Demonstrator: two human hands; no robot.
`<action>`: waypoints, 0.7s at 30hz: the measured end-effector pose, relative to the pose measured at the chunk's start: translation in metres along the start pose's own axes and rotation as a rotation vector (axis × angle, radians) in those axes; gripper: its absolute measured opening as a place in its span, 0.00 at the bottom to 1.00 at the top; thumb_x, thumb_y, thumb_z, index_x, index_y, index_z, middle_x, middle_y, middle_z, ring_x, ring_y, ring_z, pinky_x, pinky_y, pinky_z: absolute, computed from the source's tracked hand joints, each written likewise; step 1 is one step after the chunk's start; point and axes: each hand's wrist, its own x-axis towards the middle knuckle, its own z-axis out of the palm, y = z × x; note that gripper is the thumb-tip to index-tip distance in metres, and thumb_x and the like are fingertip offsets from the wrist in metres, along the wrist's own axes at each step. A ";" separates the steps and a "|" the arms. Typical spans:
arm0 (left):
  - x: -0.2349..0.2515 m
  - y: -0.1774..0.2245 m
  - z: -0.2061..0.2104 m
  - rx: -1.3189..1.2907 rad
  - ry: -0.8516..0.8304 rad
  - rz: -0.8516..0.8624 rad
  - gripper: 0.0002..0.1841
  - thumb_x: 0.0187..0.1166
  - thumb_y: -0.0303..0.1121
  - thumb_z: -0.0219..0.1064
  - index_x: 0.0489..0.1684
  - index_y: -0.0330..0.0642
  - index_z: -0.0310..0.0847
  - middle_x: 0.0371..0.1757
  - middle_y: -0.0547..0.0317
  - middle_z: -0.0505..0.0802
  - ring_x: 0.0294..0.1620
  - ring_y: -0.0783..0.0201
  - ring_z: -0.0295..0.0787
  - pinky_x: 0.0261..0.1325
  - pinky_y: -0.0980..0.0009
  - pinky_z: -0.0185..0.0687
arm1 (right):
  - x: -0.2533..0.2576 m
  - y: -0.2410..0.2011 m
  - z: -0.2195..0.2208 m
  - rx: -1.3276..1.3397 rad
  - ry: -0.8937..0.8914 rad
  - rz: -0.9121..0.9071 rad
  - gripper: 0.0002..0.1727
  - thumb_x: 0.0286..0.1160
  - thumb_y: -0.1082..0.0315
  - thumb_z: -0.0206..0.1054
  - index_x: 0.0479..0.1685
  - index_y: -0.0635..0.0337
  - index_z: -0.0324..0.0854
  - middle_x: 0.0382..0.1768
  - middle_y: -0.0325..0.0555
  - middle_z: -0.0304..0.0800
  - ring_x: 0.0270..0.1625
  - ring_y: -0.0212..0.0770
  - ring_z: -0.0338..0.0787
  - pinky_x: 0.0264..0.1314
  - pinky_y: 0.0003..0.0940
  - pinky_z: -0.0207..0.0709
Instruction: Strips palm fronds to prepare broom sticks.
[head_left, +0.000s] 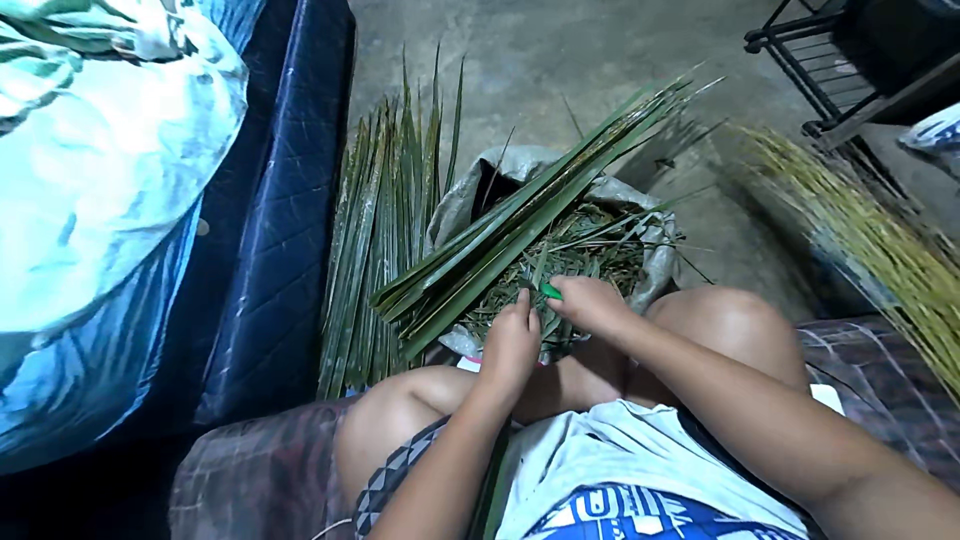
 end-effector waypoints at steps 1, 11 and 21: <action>0.000 0.001 -0.001 0.006 0.005 -0.001 0.26 0.94 0.34 0.45 0.90 0.37 0.62 0.70 0.36 0.87 0.72 0.47 0.85 0.78 0.53 0.74 | 0.002 -0.001 -0.001 -0.027 0.032 0.020 0.20 0.92 0.56 0.55 0.64 0.62 0.80 0.59 0.63 0.89 0.66 0.64 0.88 0.65 0.65 0.76; -0.002 -0.003 -0.002 -0.166 -0.036 0.020 0.25 0.96 0.36 0.45 0.89 0.40 0.64 0.60 0.40 0.91 0.54 0.52 0.90 0.65 0.56 0.81 | 0.007 0.016 -0.017 0.181 0.184 0.092 0.17 0.89 0.57 0.58 0.57 0.61 0.83 0.48 0.61 0.90 0.55 0.62 0.90 0.56 0.65 0.78; -0.001 -0.009 -0.003 -0.674 -0.066 0.008 0.22 0.95 0.33 0.49 0.83 0.37 0.72 0.24 0.64 0.83 0.12 0.75 0.68 0.16 0.77 0.66 | 0.018 0.033 -0.029 0.128 0.283 0.149 0.16 0.90 0.58 0.60 0.55 0.61 0.84 0.48 0.63 0.91 0.56 0.65 0.91 0.54 0.68 0.78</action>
